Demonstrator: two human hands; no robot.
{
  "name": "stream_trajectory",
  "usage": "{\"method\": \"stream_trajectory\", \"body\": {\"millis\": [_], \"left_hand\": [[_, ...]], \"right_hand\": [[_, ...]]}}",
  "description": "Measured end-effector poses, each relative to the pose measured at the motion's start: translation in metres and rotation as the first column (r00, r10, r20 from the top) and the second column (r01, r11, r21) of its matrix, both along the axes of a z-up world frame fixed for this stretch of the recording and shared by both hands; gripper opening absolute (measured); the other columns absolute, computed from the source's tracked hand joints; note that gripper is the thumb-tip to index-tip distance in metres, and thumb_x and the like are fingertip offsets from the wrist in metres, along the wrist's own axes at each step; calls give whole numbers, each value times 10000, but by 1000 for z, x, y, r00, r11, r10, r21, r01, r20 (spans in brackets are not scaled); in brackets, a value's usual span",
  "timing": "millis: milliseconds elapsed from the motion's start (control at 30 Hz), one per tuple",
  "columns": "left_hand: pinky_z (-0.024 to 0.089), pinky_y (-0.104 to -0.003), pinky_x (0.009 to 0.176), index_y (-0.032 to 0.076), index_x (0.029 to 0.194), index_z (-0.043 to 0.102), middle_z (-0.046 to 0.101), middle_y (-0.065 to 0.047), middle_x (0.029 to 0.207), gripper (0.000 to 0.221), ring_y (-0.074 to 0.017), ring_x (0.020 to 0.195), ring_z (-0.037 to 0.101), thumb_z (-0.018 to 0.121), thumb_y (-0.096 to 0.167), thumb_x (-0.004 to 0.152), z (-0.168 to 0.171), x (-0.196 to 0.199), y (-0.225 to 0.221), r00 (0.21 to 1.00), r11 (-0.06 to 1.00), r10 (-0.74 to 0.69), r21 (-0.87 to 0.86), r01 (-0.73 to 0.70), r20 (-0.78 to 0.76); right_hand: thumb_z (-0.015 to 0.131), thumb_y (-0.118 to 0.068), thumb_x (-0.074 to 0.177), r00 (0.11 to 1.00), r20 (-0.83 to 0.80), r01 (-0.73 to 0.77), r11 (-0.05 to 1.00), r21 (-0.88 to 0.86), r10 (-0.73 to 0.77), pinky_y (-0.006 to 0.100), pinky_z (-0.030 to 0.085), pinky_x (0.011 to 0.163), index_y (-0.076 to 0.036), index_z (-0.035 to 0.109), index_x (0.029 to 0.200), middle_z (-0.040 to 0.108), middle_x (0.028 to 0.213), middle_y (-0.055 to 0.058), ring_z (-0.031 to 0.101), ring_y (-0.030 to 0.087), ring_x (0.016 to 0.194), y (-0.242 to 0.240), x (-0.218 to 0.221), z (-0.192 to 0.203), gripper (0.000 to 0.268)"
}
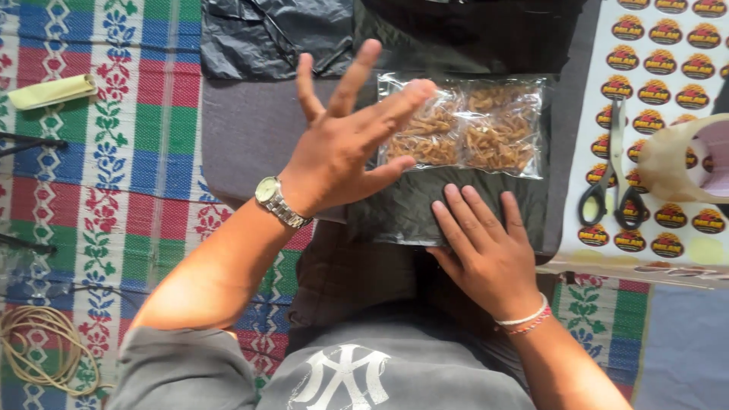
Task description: Packaging a small bag of snacks into a black shipping bag and sealing it with tape.
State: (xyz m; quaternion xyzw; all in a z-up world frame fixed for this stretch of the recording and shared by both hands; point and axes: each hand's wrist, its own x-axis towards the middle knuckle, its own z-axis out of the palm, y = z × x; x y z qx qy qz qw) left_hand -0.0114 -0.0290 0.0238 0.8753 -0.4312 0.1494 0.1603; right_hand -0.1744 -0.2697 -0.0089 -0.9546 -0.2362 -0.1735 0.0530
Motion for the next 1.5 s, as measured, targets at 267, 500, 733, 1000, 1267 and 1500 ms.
{"method": "stream_trajectory", "body": {"millis": [267,500,733,1000,1267,1500], "left_hand": [[-33,-779,1103,354,1673,67,456,105,1686,1068,-347,1594,113,826,536,945,-16,17,-36,992,981,-107,152,117,-67],[-67,-773,1099,329,1677,5,550,95,1609,1030,-358,1599,105,746,491,980,-13,15,-30,974,979,-128,131,154,-190],[-72,-789,1090,336,1670,-22,640,104,1480,1067,-353,1598,106,750,503,952,-12,8,-32,973,982,-109,127,137,-205],[-77,-794,1100,331,1669,-5,537,138,1598,1094,-340,1606,89,763,515,911,-13,-9,-33,981,986,-88,122,110,-172],[-80,-806,1087,327,1668,-14,500,133,1633,1088,-348,1605,76,760,492,922,-16,-12,-33,982,988,-86,111,105,-166],[-43,-803,1107,331,1675,23,437,115,1686,1008,-328,1610,88,712,540,969,-19,-12,-33,993,985,-72,148,86,-97]], "right_hand": [[620,-209,1035,999,5,-37,999,29,37,534,382,1176,-131,649,1419,600,1502,88,569,265,1398,-8,-1,-2,393],[632,-161,1026,999,15,-33,997,74,32,527,415,1148,-146,671,1392,630,1470,77,594,251,1371,-8,0,1,368],[650,-75,964,1000,-2,-24,992,128,24,429,448,1084,-142,679,1357,664,1433,71,654,232,1298,-5,-3,8,400],[545,-46,1031,996,91,-19,997,77,12,397,498,943,-126,737,1246,739,1306,58,715,222,1185,5,-13,20,299],[514,-68,1046,997,74,-6,999,37,3,418,470,981,-140,721,1268,717,1347,44,688,216,1230,8,-19,20,312],[498,-78,1054,998,69,7,1000,23,-9,426,462,994,-158,713,1277,715,1349,28,680,206,1234,8,-19,20,321]]}}
